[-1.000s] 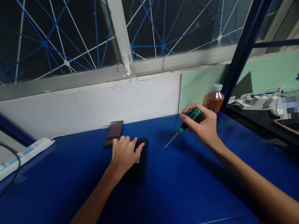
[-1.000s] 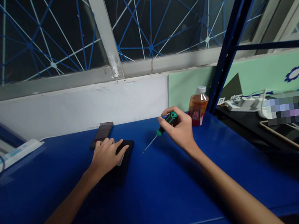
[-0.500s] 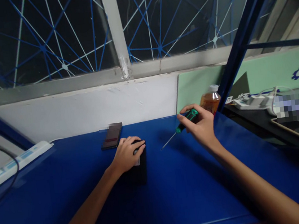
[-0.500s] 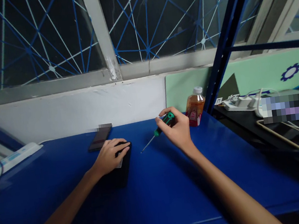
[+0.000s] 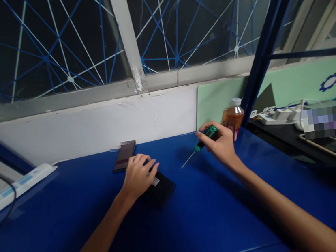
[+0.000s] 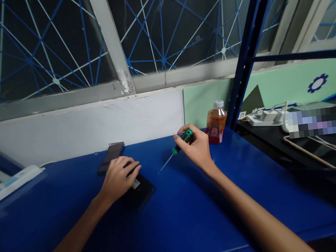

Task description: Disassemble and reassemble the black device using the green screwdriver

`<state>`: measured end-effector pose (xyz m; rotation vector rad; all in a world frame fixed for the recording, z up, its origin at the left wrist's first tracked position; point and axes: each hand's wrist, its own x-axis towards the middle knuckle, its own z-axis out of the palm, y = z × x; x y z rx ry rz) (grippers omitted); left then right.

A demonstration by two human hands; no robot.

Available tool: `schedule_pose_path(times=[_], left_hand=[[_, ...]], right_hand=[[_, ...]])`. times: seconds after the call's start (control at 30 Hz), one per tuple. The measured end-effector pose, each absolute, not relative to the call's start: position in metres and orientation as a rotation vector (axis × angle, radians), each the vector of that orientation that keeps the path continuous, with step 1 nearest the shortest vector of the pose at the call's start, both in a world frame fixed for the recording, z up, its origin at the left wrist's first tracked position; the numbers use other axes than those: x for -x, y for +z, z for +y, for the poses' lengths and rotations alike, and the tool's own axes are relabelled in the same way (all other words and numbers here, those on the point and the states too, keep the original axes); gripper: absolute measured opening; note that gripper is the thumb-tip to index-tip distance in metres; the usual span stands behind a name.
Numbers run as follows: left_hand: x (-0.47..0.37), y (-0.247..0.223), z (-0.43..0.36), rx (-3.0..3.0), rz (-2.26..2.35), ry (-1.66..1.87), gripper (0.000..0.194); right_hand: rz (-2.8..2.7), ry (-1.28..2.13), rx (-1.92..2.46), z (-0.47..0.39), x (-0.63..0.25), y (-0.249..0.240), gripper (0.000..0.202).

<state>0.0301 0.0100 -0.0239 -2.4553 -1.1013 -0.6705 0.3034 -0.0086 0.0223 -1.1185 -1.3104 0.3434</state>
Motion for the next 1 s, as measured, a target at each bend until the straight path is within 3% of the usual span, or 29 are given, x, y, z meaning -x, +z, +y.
schedule_pose_path(times=[0.2,0.43,0.67,0.87,1.0], left_hand=[[-0.041,-0.030,0.008,2.411,-1.173,-0.643,0.042],[-0.043,-0.029,-0.001,2.716,-1.026,-0.713,0.034],[-0.054,-0.033,-0.008,2.569,-1.331,-0.799,0.041],[-0.051,-0.018,-0.017,2.992,-1.058,-0.697,0.037],[-0.048,-0.015,-0.017,3.041,-1.028,-0.594,0.060]], right_hand=[[-1.312,0.320,1.114,-0.007,-0.304,0.020,0.016],[-1.305,0.308,1.115,-0.005,-0.306,0.019,0.017],[-1.324,0.289,1.139,-0.003,-0.305,0.016,0.017],[-1.336,0.271,1.169,-0.005,-0.306,0.016,0.016],[-1.332,0.279,1.155,-0.006,-0.306,0.019,0.016]])
